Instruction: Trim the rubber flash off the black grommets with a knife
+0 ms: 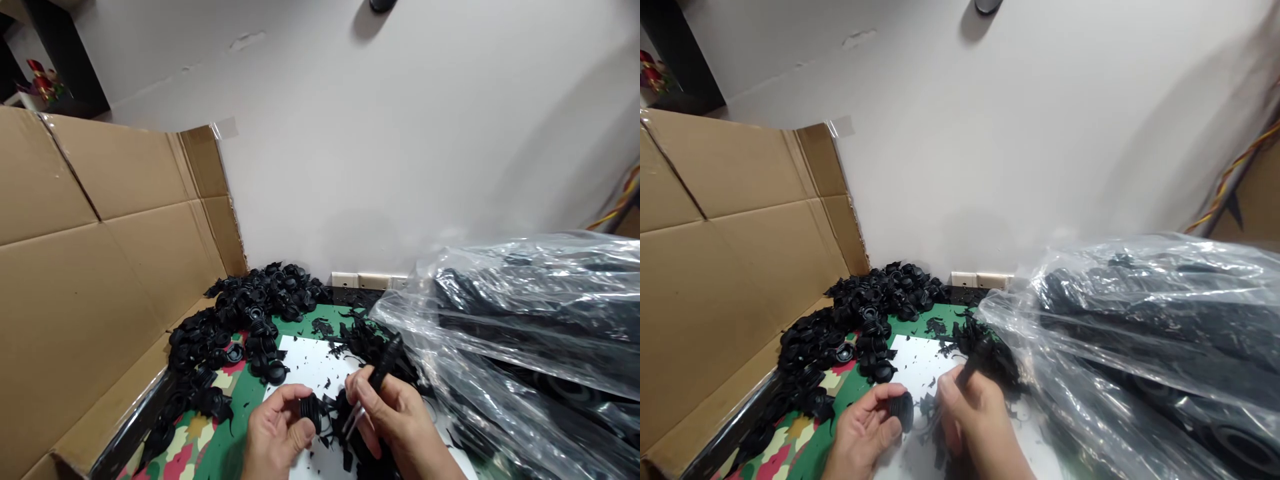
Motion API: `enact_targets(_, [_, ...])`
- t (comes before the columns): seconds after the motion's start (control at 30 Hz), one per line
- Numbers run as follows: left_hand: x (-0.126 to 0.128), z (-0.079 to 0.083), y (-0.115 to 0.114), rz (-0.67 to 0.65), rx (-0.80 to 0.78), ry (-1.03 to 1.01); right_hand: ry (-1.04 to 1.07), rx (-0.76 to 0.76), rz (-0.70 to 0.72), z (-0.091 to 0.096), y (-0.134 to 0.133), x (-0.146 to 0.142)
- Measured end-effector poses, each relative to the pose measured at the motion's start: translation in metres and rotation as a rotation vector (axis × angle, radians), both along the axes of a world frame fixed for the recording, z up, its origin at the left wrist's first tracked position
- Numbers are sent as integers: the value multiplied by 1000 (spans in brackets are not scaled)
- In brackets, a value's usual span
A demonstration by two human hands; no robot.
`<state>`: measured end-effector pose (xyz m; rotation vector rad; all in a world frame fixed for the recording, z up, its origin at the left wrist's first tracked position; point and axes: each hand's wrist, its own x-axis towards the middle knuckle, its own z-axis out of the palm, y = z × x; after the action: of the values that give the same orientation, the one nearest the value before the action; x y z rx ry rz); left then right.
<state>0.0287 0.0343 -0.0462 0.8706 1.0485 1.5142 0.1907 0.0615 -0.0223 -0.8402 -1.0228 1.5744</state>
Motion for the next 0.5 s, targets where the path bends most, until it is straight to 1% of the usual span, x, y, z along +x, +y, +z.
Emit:
enact_targets(0.13, [5, 2, -1, 84, 63, 123, -148, -48, 135, -7, 0, -4])
enact_targets(0.2, [7, 4, -2, 118, 92, 173, -212, -39, 168, -11, 0, -7])
enact_targets(0.3, [11, 6, -2, 146, 142, 264, -277, -7, 149, -13, -4, -9])
enact_targets(0.37, [12, 6, -2, 141, 165, 315, -296, 14, 129, -12, -6, -9])
enact_targets(0.5, [11, 4, -3, 109, 162, 332, -301, 63, 92, -6, -7, -9])
